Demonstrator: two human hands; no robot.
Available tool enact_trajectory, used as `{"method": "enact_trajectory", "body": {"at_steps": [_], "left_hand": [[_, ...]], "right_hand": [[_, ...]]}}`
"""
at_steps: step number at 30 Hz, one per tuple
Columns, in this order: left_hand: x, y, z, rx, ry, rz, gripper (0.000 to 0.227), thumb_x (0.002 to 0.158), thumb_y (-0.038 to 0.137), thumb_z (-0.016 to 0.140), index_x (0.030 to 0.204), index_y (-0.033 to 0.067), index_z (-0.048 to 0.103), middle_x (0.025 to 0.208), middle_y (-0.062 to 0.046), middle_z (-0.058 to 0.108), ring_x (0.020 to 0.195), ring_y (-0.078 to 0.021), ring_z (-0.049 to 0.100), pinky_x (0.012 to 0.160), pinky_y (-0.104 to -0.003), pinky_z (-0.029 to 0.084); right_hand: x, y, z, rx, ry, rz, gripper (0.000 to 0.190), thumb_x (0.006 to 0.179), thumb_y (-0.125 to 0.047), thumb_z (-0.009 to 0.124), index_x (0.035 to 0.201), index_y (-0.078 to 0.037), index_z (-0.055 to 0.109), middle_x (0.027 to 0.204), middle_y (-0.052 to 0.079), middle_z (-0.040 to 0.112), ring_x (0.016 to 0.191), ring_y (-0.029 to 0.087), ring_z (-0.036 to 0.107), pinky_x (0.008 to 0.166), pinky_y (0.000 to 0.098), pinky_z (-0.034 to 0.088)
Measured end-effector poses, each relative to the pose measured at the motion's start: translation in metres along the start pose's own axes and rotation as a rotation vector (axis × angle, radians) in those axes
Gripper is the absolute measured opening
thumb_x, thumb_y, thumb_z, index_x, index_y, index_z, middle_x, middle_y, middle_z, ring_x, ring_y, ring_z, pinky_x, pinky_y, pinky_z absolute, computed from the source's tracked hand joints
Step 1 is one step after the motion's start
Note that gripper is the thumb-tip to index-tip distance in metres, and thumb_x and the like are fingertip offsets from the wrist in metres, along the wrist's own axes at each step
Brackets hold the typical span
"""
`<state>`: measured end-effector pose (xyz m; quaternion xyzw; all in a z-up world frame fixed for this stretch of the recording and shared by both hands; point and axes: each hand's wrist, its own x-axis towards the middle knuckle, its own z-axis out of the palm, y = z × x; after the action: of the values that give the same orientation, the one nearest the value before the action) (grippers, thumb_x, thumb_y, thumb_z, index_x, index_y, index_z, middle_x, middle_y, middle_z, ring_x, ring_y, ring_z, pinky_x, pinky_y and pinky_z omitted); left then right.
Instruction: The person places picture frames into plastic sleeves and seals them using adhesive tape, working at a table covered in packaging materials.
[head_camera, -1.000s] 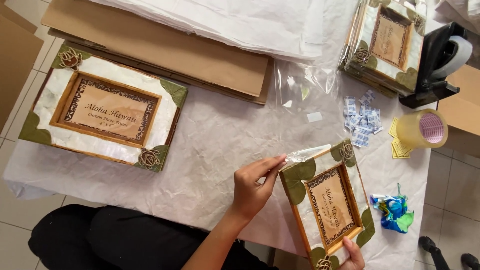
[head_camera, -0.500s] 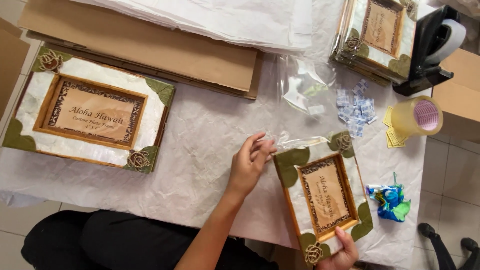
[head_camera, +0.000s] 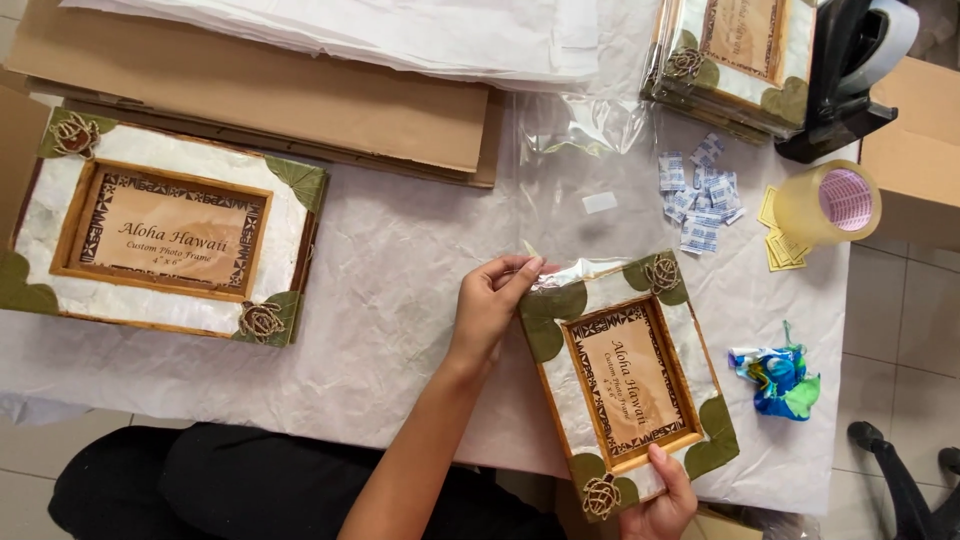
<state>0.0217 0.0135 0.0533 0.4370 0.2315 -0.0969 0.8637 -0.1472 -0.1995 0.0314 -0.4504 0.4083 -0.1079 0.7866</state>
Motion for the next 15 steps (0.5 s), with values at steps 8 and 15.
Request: {"method": "enact_trajectory", "body": {"at_steps": [8,15], "left_hand": [[-0.019,0.015,-0.009,0.049,0.006,-0.076,0.028,0.089,0.022,0.074,0.105,-0.0011,0.074,0.099,-0.018,0.081,0.084,-0.0167,0.075,0.068,-0.031,0.063],[-0.023,0.018,-0.020,0.194,-0.009,-0.131,0.037,0.087,0.028,0.075,0.111,0.0001,0.077,0.084,-0.005,0.076,0.080,-0.0128,0.072,0.069,-0.031,0.064]], "right_hand": [[-0.002,0.004,-0.006,0.037,0.010,-0.027,0.070,0.083,-0.014,0.049,0.152,-0.008,0.047,0.140,0.015,0.058,0.124,0.034,0.058,0.106,0.0525,0.048],[0.015,0.018,-0.037,0.047,0.089,-0.073,0.041,0.083,-0.011,0.059,0.123,-0.005,0.062,0.119,0.013,0.068,0.108,0.032,0.068,0.096,0.0475,0.058]]}}
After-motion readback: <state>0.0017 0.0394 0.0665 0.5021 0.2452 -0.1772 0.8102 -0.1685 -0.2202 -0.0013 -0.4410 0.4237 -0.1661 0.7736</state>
